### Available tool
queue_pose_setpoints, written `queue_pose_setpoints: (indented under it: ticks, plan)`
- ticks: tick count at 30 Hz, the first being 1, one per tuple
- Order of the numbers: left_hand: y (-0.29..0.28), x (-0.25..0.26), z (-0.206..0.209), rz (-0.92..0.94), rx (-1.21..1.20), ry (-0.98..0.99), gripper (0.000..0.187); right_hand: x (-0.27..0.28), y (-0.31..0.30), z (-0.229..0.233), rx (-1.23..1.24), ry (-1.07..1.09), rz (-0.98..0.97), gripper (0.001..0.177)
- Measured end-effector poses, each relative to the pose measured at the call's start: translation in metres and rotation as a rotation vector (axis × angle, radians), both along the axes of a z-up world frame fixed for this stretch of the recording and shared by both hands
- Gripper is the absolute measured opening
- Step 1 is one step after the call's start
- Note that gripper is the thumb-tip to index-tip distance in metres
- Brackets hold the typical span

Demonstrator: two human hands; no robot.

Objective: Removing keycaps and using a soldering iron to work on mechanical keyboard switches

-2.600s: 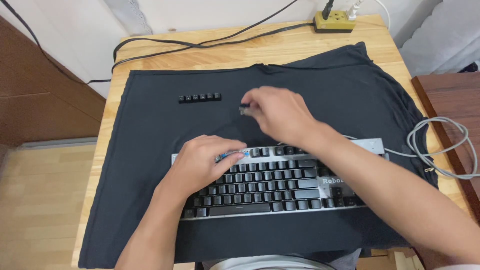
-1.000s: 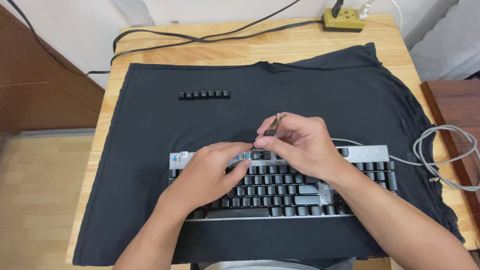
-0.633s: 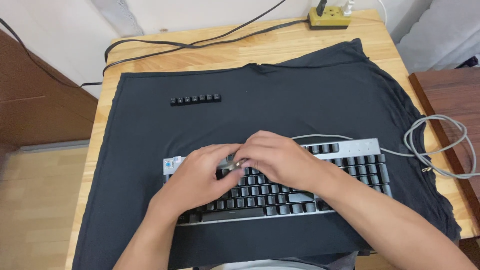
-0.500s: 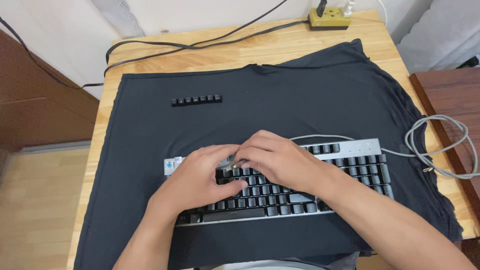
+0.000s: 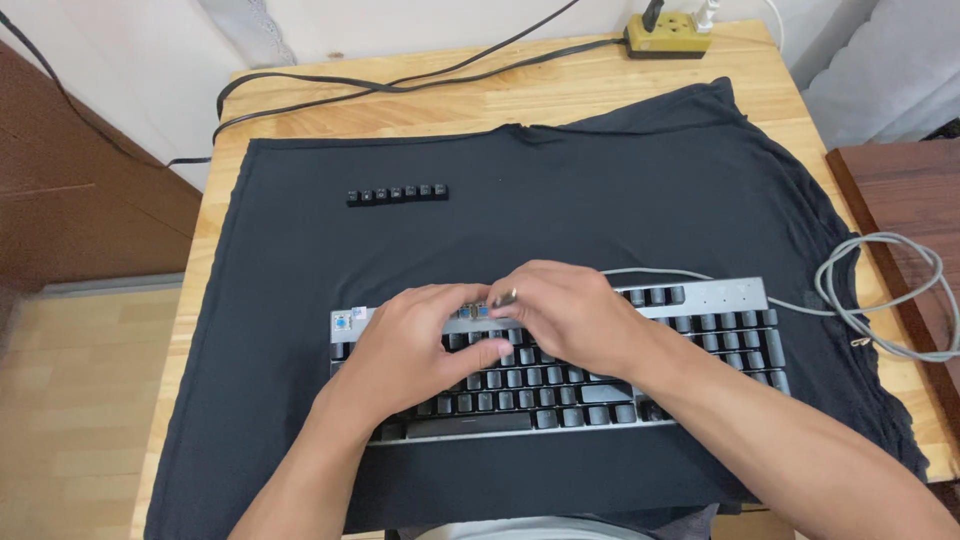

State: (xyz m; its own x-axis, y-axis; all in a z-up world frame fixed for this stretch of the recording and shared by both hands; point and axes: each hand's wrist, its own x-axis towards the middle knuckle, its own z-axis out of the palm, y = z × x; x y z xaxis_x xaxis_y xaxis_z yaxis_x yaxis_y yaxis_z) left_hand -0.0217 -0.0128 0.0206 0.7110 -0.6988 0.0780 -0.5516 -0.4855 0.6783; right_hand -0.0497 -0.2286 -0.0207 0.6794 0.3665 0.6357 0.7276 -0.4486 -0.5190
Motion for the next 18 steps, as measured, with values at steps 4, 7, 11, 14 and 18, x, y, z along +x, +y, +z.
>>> queue_pose_setpoints:
  ticks: [4,7,11,14,18]
  plan:
    - [-0.003,0.004,-0.017,0.039,-0.024,-0.065,0.045,-0.002,0.004,0.001,-0.037,-0.110,-0.030,0.007]
    - [-0.002,0.004,-0.017,0.063,-0.044,-0.075,0.041,-0.002,0.002,0.009,0.035,-0.063,-0.016,0.009]
    - [-0.002,0.001,-0.017,0.091,-0.144,-0.116,0.048,-0.002,0.001,0.022,0.177,0.003,-0.093,0.008]
    - [-0.003,0.002,-0.026,0.133,-0.273,-0.175,0.038,-0.002,0.006,0.015,0.180,0.001,-0.060,0.008]
    - [-0.002,0.002,-0.035,0.192,-0.341,-0.224,0.021,-0.004,0.010,0.013,0.166,-0.002,-0.055,0.009]
